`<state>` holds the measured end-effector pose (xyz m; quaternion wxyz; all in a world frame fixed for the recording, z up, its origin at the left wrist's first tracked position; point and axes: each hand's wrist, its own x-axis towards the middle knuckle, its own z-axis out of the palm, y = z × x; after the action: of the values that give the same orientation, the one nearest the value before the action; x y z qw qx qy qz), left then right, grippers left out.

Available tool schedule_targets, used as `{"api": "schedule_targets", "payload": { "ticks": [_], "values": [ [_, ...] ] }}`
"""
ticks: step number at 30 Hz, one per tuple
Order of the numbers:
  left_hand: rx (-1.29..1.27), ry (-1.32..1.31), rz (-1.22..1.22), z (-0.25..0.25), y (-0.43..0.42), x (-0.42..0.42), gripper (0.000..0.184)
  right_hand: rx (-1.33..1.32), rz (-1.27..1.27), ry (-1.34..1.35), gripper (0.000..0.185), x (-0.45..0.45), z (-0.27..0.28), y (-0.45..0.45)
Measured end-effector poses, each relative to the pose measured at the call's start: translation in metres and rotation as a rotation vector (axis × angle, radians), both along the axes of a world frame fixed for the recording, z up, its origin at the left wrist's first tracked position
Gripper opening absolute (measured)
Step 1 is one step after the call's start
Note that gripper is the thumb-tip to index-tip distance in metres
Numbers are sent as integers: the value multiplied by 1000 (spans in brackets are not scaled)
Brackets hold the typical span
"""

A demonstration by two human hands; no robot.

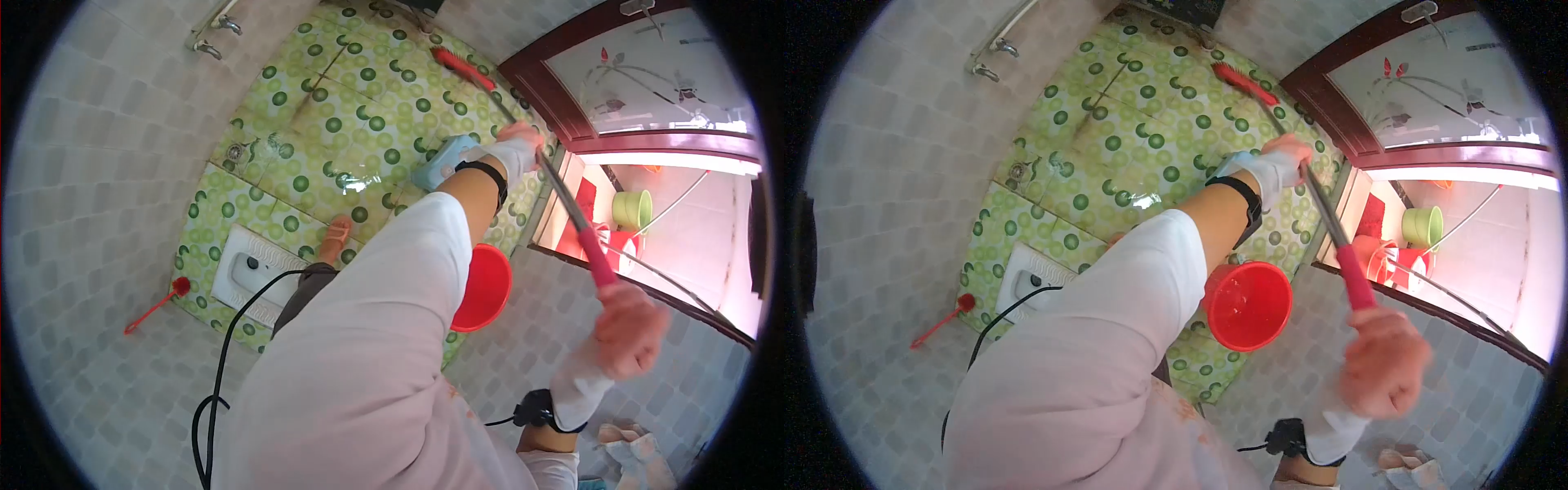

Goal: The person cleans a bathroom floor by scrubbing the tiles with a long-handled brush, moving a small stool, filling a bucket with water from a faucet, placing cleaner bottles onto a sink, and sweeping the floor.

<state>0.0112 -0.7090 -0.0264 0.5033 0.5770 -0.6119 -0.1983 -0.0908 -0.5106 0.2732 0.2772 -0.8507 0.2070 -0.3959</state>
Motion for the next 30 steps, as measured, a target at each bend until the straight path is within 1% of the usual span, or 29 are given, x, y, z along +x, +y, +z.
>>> {"api": "schedule_targets", "payload": {
  "ticks": [1,2,4,5,6,7,9,10,11,12,14,15,16,17,18,20,22,23,24,25,26,27,28,29,30],
  "values": [
    [-3,5,2,-1,2,-2,25,-3,2,5,22,-8,-3,0],
    [-32,-46,-40,10,17,-3,23,96,-534,-92,30,-26,-6,4],
    [-40,-100,-82,30,46,-8,22,249,-668,-240,40,-46,15,12],
    [-58,-110,-135,44,54,-14,19,285,-264,-295,42,-51,43,14],
    [-78,-118,-193,59,66,-20,17,215,-325,-304,40,-78,59,17],
    [-80,-120,-196,74,79,-23,17,119,-461,-268,39,-90,74,23],
    [63,-228,-363,102,109,-26,14,-17,-708,-191,39,-118,102,37],
    [71,-236,-359,116,123,-29,14,-60,-814,-150,39,-135,116,44],
    [148,-289,-379,129,136,-32,14,-88,-754,58,22,-193,132,49],
    [229,-340,-398,138,149,-37,15,-74,-731,-27,21,-190,134,63],
    [321,-74,-483,150,163,-50,19,-40,-672,-186,20,-171,126,87],
    [337,-78,-471,167,174,-44,19,-31,-665,-219,20,-172,126,95],
    [231,-199,-500,191,183,-34,21,-25,-652,-253,19,-169,125,101],
    [123,-319,-528,204,190,-25,23,-14,-652,-273,19,-169,123,104],
    [134,-323,-516,199,196,-19,23,-11,-652,-288,19,-168,123,107],
    [71,-192,-468,175,206,-12,24,15,-648,-307,19,-171,121,108],
    [143,-210,-507,125,210,-6,21,57,-644,-329,19,-174,116,107],
    [186,-195,-551,112,216,6,21,75,-651,-341,19,-175,116,106],
    [177,-202,-539,112,219,11,21,102,-636,-361,20,-174,115,103],
    [207,-300,-516,112,225,16,22,144,-620,-393,20,-173,115,102],
    [246,-394,-501,115,234,20,24,98,-461,-359,20,-167,113,104],
    [262,-340,-464,121,238,22,23,201,-402,-446,18,-155,118,103],
    [261,-347,-456,129,241,27,23,200,-394,-452,18,-162,121,101],
    [263,-348,-410,135,244,33,20,-260,-677,-132,15,-164,124,97],
    [268,-346,-364,142,248,37,17,-485,-790,49,13,-166,127,93]
  ]
}}
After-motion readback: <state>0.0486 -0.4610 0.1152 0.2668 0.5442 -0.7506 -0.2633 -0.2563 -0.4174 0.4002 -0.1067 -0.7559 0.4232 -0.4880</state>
